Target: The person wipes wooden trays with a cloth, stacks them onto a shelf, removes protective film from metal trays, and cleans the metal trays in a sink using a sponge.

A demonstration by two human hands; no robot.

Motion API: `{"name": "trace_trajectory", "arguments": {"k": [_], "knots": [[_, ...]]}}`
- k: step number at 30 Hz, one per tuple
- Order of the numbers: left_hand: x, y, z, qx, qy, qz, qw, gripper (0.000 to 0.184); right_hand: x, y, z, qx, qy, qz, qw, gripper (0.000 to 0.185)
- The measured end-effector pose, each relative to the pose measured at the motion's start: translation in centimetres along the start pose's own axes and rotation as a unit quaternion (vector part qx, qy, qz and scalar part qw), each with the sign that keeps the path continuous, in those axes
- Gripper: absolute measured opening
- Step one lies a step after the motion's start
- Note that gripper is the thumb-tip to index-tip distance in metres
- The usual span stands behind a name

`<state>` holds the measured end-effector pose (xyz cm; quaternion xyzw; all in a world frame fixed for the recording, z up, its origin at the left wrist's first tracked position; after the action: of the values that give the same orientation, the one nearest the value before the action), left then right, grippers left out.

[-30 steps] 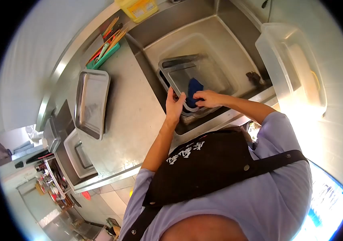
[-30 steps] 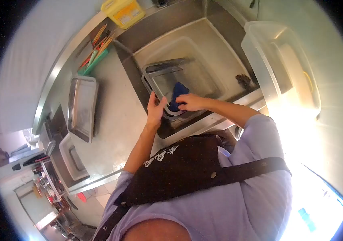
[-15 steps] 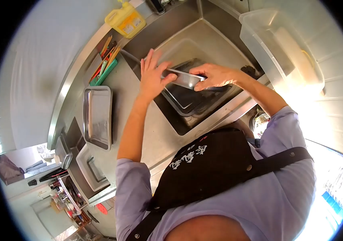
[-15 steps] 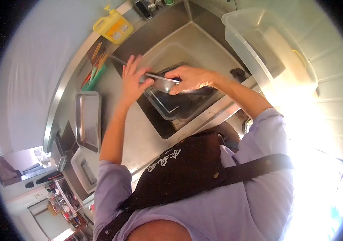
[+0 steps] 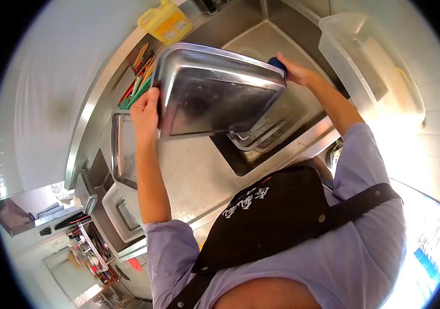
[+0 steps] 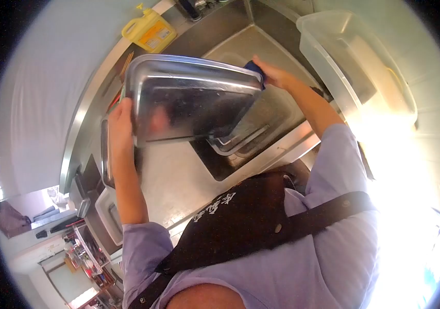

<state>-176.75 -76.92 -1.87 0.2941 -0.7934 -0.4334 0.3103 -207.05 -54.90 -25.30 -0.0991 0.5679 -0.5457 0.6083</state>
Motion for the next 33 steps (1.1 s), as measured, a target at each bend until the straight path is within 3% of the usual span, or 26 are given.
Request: {"name": "trace_trajectory", "arguments": {"k": [2, 5, 7, 9, 11, 14, 17, 19, 21, 25, 27, 28, 30, 32, 33], "knots": [[-0.6, -2.7, -2.3, -0.078, 0.019, -0.098, 0.992, 0.040, 3.7, 2.2, -3.8, 0.060, 0.026, 0.032, 0.997, 0.045], [-3.0, -4.0, -3.0, -0.166, 0.065, -0.144, 0.973, 0.046, 8.3, 8.5, -6.2, 0.030, 0.096, 0.138, 0.985, 0.042], [-4.6, -8.5, -3.5, -0.169, 0.094, -0.212, 0.958, 0.052, 12.2, 12.2, -8.2, -0.212, 0.244, 0.015, 0.946, 0.042], [-6.2, -10.8, -2.7, -0.207, 0.114, -0.230, 0.944, 0.052, 11.7, 14.3, -4.7, -0.532, 0.322, 0.060, 0.781, 0.040], [-7.5, -13.4, -1.4, -0.251, 0.118, -0.236, 0.931, 0.054, 9.7, 16.7, 0.3, -0.592, 0.230, 0.159, 0.756, 0.040], [-9.4, -15.9, -0.1, -0.261, 0.157, -0.284, 0.909, 0.054, 9.0, 18.7, 2.3, -0.675, 0.138, 0.087, 0.720, 0.040], [-10.2, -15.8, 1.2, -0.263, 0.160, -0.289, 0.907, 0.055, 8.8, 16.4, -2.4, -0.649, 0.228, 0.096, 0.719, 0.038], [-10.6, -15.8, 1.8, -0.241, 0.183, -0.292, 0.907, 0.055, 9.1, 16.8, -4.2, -0.381, 0.198, 0.175, 0.886, 0.039], [-10.4, -15.9, 1.9, -0.224, 0.191, -0.293, 0.910, 0.054, 8.4, 16.7, -4.0, -0.066, 0.150, 0.238, 0.957, 0.040], [-11.7, -17.4, 3.1, -0.255, 0.197, -0.310, 0.894, 0.053, 1.5, 6.2, 5.3, -0.110, 0.052, 0.017, 0.992, 0.034], [-11.2, -18.6, 4.1, -0.290, 0.184, -0.314, 0.885, 0.053, -0.3, 4.2, 9.9, -0.299, 0.025, -0.080, 0.951, 0.031], [-11.0, -18.3, 4.6, -0.293, 0.189, -0.318, 0.881, 0.052, -2.0, 3.0, 12.3, -0.337, 0.059, -0.176, 0.923, 0.032], [-11.2, -17.4, 5.8, -0.298, 0.201, -0.326, 0.874, 0.051, -4.4, 2.2, 17.8, -0.407, 0.033, -0.400, 0.820, 0.027], [-11.6, -17.4, 6.9, -0.305, 0.188, -0.324, 0.876, 0.049, -5.8, 2.2, 22.6, -0.396, 0.000, -0.463, 0.793, 0.022], [-11.9, -17.6, 7.2, -0.310, 0.183, -0.323, 0.875, 0.048, -5.3, 3.1, 24.5, -0.452, 0.002, -0.421, 0.786, 0.026]]}}
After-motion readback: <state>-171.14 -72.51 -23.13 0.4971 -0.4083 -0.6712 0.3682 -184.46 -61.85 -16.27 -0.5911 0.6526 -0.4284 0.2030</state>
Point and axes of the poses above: each hand's wrist, its own x-axis towards the middle knuckle, its own z-axis out of the palm, y = z × x, the point moved 8 cm from there along x, towards the middle knuckle, and after that the axes turned 13 degrees about z, right-handed, at the moved point
